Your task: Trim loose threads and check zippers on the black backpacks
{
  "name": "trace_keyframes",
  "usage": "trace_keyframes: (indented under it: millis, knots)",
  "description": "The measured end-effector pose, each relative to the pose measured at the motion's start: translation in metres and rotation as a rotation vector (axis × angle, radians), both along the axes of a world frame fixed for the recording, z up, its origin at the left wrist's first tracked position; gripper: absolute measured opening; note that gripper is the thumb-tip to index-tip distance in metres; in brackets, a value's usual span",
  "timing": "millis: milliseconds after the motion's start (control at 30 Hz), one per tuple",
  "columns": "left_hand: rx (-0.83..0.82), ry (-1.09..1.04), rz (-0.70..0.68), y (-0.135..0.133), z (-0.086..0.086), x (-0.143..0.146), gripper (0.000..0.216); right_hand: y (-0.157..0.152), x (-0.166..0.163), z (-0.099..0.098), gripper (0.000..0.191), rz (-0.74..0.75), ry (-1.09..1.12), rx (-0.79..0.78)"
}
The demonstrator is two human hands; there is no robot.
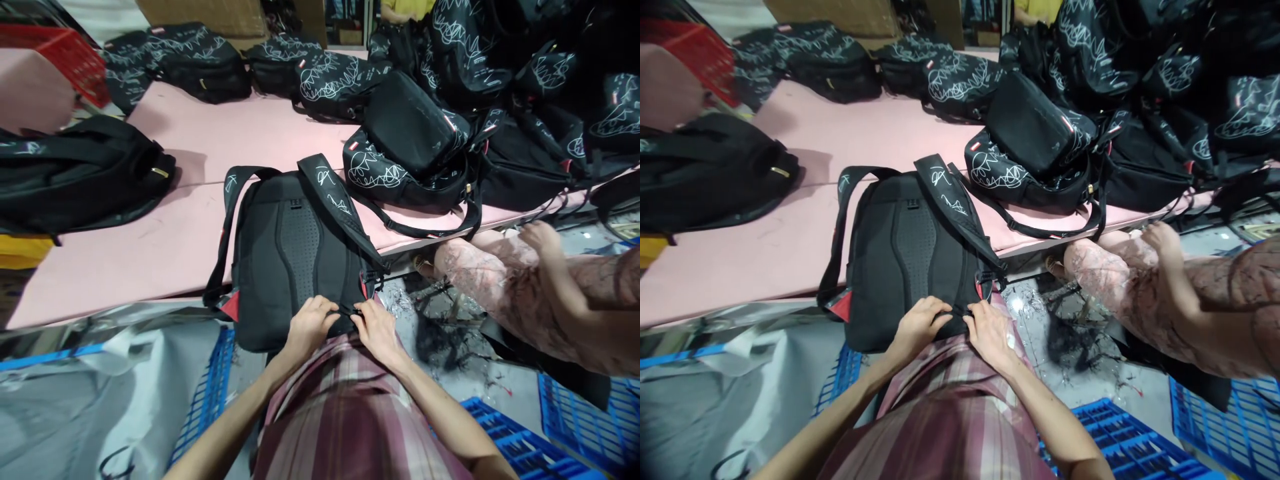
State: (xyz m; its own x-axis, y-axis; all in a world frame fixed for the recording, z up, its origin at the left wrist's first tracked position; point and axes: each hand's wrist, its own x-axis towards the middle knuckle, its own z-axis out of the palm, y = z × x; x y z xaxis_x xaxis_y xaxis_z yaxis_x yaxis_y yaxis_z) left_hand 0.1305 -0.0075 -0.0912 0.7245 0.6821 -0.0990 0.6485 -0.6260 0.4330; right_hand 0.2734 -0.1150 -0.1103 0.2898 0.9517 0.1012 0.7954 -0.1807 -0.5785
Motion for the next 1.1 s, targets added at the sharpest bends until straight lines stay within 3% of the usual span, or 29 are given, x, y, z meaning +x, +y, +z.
trace_keyframes:
  millis: [233,367,467,633,900,1100]
  knots:
    - [0.151,0.075,0.123,-0.014,-0.003,0.01,0.017,0.002,0.009,-0.008,0.017,-0.01,0.235,0.056]
    - [0.145,0.109,0.142,-0.016,-0.002,0.021,0.018,0.001,0.008,-0.009,0.017,-0.018,0.274,0.072]
    - [0.029,0.099,0.128,-0.01,0.002,0.022,0.027,0.001,0.004,-0.009,0.02,-0.03,0.209,0.091]
    - [-0.262,0.037,0.148,0.003,0.009,0.019,0.021,-0.003,0.001,-0.003,0.023,-0.025,0.078,0.147]
    - [-0.39,-0.028,0.173,0.006,0.004,0.021,0.022,0.0,0.015,-0.006,0.022,-0.035,-0.184,0.182]
    - [-0.381,-0.152,0.189,0.006,-0.006,0.016,0.022,0.014,0.012,-0.016,0.02,-0.019,-0.311,0.142]
